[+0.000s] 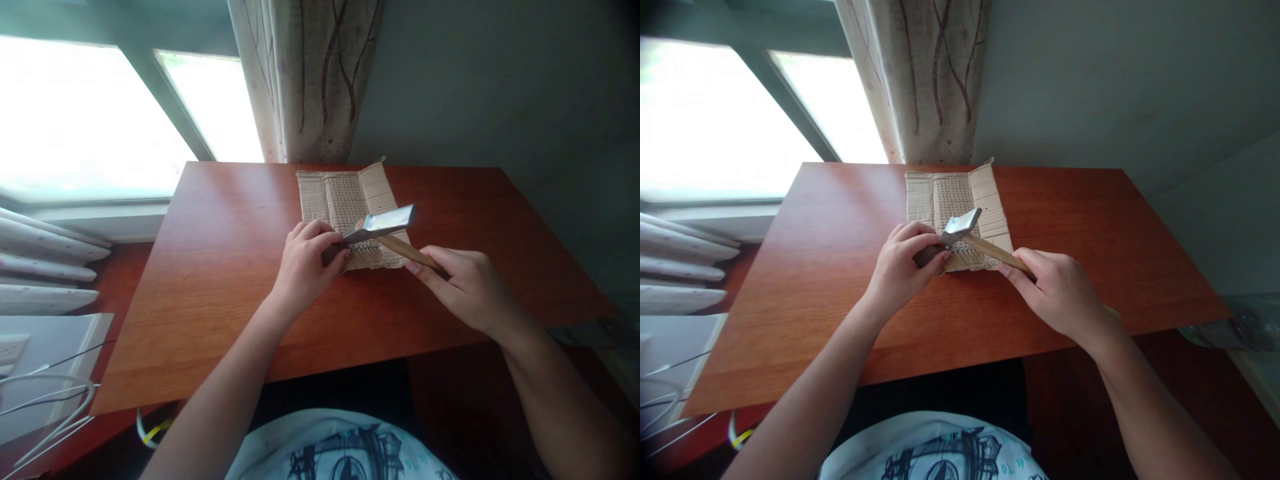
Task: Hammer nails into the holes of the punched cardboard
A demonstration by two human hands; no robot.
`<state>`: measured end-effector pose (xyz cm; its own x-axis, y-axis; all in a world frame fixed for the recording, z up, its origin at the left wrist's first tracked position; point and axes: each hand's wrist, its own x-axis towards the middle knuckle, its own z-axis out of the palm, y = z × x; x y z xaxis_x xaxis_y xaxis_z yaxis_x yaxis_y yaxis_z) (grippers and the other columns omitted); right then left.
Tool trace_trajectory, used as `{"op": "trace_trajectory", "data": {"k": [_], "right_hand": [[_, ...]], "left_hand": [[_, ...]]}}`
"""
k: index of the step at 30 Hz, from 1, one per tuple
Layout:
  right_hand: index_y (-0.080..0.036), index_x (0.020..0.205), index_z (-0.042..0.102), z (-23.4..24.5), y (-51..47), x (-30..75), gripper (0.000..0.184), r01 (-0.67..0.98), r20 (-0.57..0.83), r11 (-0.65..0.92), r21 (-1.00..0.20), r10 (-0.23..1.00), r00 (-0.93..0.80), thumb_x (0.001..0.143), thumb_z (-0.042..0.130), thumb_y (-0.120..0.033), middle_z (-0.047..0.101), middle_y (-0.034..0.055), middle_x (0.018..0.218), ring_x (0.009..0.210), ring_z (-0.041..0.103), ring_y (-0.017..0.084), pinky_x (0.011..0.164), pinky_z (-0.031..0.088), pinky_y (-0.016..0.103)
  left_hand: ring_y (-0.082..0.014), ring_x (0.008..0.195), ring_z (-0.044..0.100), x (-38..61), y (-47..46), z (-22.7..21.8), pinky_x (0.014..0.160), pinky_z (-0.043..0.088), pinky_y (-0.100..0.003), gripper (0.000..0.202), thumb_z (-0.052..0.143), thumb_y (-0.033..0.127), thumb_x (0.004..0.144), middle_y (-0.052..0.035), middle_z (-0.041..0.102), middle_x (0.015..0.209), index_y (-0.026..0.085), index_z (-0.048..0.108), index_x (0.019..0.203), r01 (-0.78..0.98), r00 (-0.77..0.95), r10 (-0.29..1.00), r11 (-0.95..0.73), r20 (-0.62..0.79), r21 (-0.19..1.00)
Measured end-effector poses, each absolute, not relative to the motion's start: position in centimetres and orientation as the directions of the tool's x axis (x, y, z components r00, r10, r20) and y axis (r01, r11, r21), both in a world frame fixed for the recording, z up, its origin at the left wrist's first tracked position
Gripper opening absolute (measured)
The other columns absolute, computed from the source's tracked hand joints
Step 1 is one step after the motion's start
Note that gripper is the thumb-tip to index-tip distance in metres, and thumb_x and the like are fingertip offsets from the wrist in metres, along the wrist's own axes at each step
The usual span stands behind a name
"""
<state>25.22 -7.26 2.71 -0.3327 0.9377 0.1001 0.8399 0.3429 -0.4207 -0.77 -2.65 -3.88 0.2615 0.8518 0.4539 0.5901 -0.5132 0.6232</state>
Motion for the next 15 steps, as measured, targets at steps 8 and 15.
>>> {"op": "trace_trajectory", "data": {"k": [8,15], "right_hand": [[-0.022,0.072,0.052,2.95,-7.16,25.00,0.038,0.824,0.105,0.359,-0.438,0.931,-0.350,0.102,0.053,-0.045,0.053,-0.0020,0.061,0.054,0.049,0.013,0.054,0.034,0.028],[-0.022,0.071,0.052,2.90,-7.13,24.97,0.038,0.823,0.112,0.356,-0.443,0.933,-0.343,0.102,0.053,-0.045,0.053,-0.0020,0.060,0.052,0.048,0.013,0.053,0.033,0.028]], "left_hand": [[-0.0241,0.097,0.062,-0.78,-2.62,-3.86,0.089,0.050,-0.041,0.008,0.070,0.026,0.089,-0.0062,0.072,0.102,0.021,0.074,0.094,0.606,0.265,0.854,-0.509,0.448,0.612],[-0.0246,0.098,0.062,-0.77,-2.64,-3.84,0.090,0.050,-0.041,0.009,0.069,0.026,0.089,-0.0058,0.072,0.101,0.023,0.074,0.095,0.603,0.261,0.860,-0.500,0.439,0.621]]}}
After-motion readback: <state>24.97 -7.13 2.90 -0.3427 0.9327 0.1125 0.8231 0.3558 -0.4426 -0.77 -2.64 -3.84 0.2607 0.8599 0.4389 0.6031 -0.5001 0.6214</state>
